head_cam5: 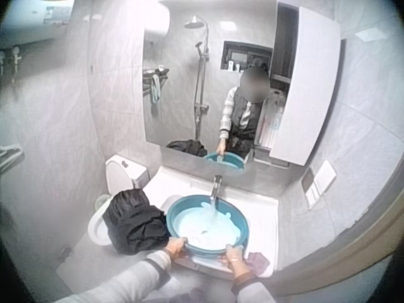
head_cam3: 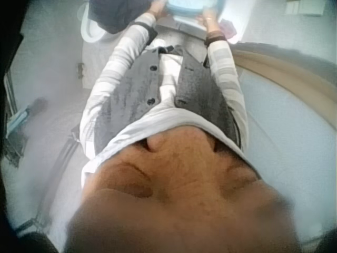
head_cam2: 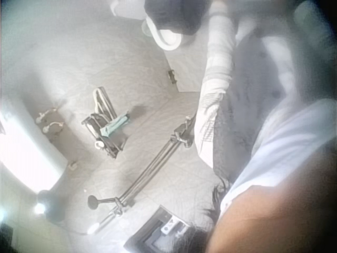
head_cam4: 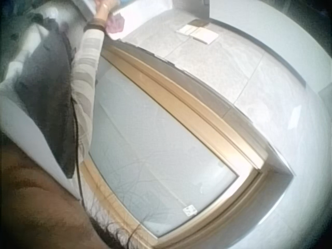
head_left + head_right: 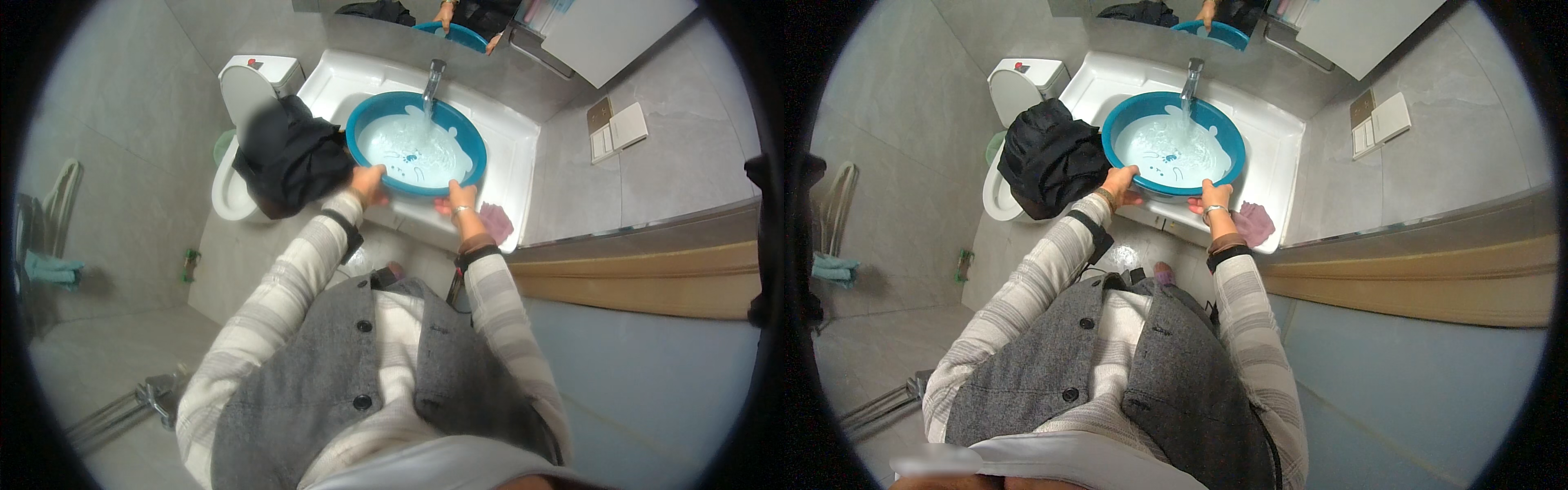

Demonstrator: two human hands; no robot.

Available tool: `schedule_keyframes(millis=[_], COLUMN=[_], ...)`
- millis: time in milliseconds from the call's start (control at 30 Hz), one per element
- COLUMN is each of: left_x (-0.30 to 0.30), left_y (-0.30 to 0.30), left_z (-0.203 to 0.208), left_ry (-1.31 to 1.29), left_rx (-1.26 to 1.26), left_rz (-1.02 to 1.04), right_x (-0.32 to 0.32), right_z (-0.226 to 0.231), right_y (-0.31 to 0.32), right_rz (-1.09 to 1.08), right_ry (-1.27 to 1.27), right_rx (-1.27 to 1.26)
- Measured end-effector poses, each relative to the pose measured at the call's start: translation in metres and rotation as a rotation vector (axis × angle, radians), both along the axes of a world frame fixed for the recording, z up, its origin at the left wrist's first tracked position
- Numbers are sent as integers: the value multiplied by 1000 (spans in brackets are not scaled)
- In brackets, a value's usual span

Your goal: The person washes clothes by hand in a blue basin filled with water. They submerge and agitate a dark garment, wring it out, then refill the basin at the sink and continue washing another item.

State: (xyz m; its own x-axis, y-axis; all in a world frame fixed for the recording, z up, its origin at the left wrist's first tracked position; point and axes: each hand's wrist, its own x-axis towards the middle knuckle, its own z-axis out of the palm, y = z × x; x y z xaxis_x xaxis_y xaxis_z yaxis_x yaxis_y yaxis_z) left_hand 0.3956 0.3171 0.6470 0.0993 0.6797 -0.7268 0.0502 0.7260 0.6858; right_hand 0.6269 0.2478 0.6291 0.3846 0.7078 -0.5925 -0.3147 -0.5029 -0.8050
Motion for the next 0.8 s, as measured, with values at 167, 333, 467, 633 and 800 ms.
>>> schedule_keyframes(millis=[167,333,467,633,800], left_x=[-1,-2,-2,0,2], left_y=[-2,-3,-4,-8,-7], left_z=[1,0,1,-1,-6], left_ry=[-10,-13,-13,-56,-159], left_rx=[7,33,6,-11,-2], left_rz=[-8,-10,-11,31,23], right_x=[-1,0,0,0,2], right_z=[0,-1,-2,2,12], right_y=[1,-1,-2,-4,-11], right_rz=[8,10,2,22,-15], right_ry=[-19,-24,-35,-12,36], right_rx=[-13,-25,-26,-3,41])
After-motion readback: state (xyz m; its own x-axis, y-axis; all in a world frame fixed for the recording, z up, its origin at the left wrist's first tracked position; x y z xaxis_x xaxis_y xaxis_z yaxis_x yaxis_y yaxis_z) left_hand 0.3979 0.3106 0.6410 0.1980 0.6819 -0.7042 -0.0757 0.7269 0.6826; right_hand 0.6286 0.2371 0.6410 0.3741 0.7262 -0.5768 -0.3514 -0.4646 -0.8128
